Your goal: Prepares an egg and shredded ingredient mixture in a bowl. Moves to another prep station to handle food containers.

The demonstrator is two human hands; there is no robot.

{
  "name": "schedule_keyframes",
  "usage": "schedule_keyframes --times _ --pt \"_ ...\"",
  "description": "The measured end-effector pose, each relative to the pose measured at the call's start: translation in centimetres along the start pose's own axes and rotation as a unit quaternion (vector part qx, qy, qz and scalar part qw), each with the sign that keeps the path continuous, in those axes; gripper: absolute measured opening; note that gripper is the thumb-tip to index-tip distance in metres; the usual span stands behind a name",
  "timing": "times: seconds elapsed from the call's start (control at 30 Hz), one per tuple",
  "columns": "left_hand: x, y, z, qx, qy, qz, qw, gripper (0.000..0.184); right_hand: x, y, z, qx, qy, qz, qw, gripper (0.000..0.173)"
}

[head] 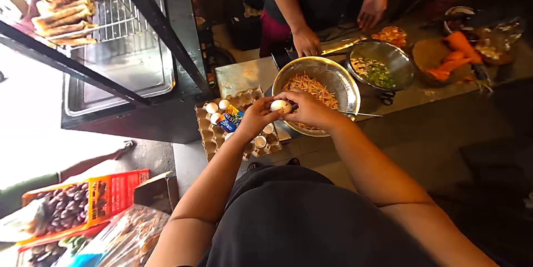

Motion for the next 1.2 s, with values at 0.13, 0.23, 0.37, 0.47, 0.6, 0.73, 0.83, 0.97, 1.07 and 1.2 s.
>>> schedule_keyframes --times 0.13,0.23,0.37,0.47,0.6,0.73,0.83,0.97,1.07,1.2 --pt "-1.4 -1.7 -0.8 0.012 0.004 0.029 0.999 0.048 3.0 0.6 -1.7 -0.081 -0.014 -0.057 0.995 0.053" --pt "-3.2 -3.0 -1.2 0.026 -0.001 0.071 0.997 0.047 5.0 1.3 -2.6 -0.136 -0.033 -0.087 0.986 0.047" --pt "-6.3 -6.2 -2.0 0.05 -0.011 0.098 0.994 0.044 7.8 2.4 -4.1 -0.138 -0.053 -0.157 0.977 0.047" --pt "-7.9 -8.5 -2.7 0.021 -0.023 0.112 0.993 0.044 9.5 3.8 -5.5 -0.113 -0.053 -0.202 0.971 0.047" --pt "-12.1 -12.8 -3.6 0.049 -0.011 0.077 0.996 0.043 11.4 6.4 -7.4 -0.019 -0.074 -0.257 0.963 0.047" --pt "-15.5 -16.6 -5.2 0.061 0.004 0.071 0.996 0.046 13.0 10.5 -10.9 0.01 -0.051 -0.288 0.956 0.044" --pt "-19.2 -19.2 -5.6 0.11 -0.003 0.057 0.992 0.046 13.8 14.1 -14.1 -0.009 -0.054 -0.269 0.962 0.045" --pt "-22.6 -21.5 -6.3 0.145 0.003 0.057 0.988 0.048 14.2 17.9 -18.1 -0.085 -0.064 -0.234 0.966 0.046" --pt "-24.8 -22.8 -6.9 0.164 0.016 0.058 0.985 0.045 14.2 20.4 -20.3 -0.158 -0.076 -0.202 0.964 0.042" --pt "-28.4 -24.3 -8.1 0.142 0.052 0.051 0.987 0.044 13.7 23.3 -24.0 -0.209 -0.081 -0.191 0.956 0.041"
Point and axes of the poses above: each hand's wrist, its own x-axis away from the middle knuckle, its own y-axis out of the back of the hand, z = x × y, the point moved 1 cm from there along -x, towards the middle knuckle, and after that the axes turned 7 degrees about z, right-handed, at the moved point
